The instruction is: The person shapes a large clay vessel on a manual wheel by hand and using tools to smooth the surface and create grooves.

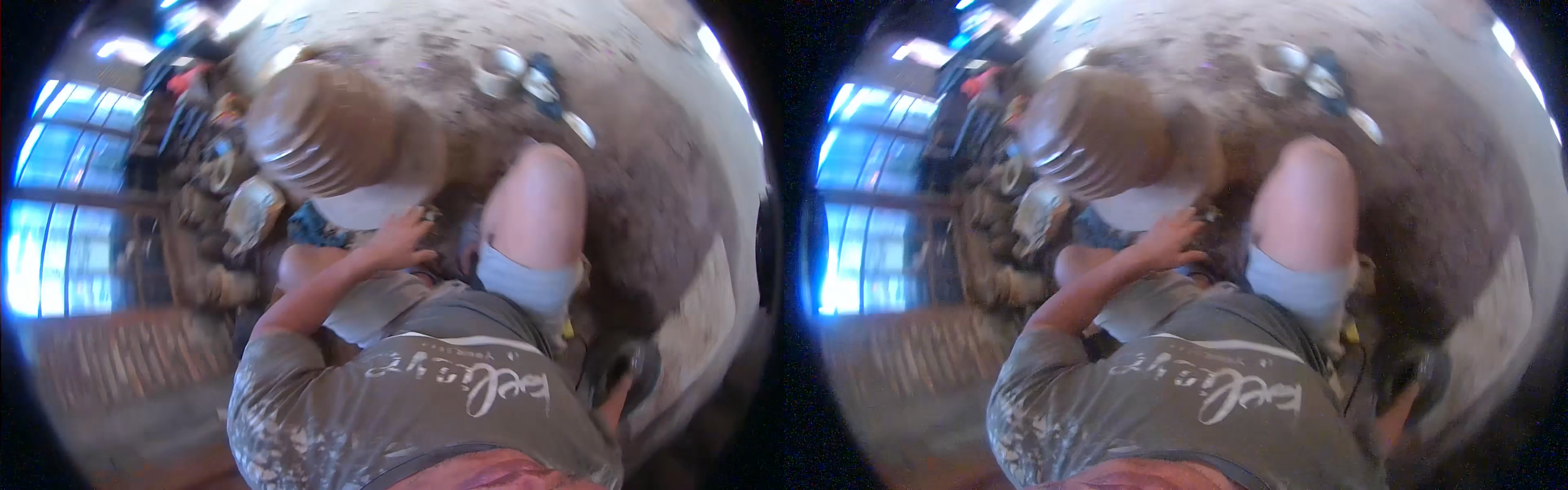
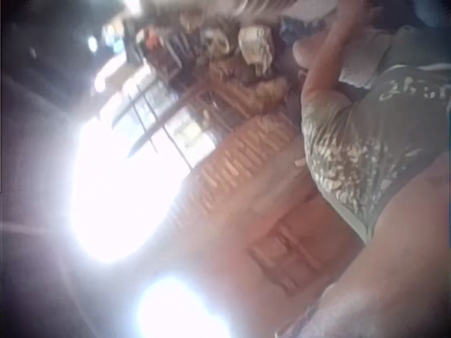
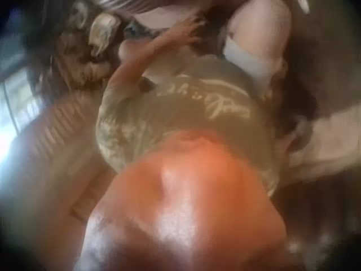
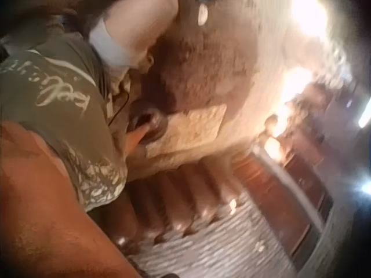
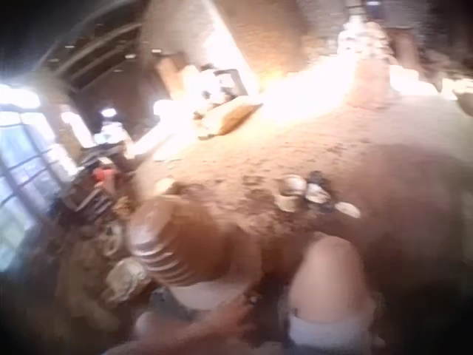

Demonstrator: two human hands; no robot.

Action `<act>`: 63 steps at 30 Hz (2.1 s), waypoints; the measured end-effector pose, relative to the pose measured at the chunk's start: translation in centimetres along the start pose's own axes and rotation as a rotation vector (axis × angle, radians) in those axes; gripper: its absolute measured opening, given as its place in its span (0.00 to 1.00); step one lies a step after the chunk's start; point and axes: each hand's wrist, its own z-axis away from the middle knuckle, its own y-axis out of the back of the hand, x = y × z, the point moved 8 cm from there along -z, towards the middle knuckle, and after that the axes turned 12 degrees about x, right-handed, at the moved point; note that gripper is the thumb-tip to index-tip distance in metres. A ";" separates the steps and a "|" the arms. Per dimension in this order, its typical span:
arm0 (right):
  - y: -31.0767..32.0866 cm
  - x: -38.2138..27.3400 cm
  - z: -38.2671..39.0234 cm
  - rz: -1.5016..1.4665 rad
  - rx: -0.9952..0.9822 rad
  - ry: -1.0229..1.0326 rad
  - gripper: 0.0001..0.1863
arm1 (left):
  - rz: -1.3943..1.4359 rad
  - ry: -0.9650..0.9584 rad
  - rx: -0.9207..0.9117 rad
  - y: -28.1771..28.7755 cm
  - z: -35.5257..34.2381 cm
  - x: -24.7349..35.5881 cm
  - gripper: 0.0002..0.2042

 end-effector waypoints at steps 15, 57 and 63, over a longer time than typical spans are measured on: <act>-7.1 9.8 7.4 -1.312 -0.091 -0.654 0.15 | -0.018 -0.147 0.019 0.6 -3.8 2.5 0.33; 1.1 -2.7 14.3 -1.043 -0.330 -0.660 0.15 | 0.031 -0.203 -0.053 -0.1 -2.9 3.6 0.35; -1.5 2.2 12.1 -0.683 -0.169 -0.506 0.16 | 0.003 -0.213 -0.069 0.0 -3.2 3.8 0.35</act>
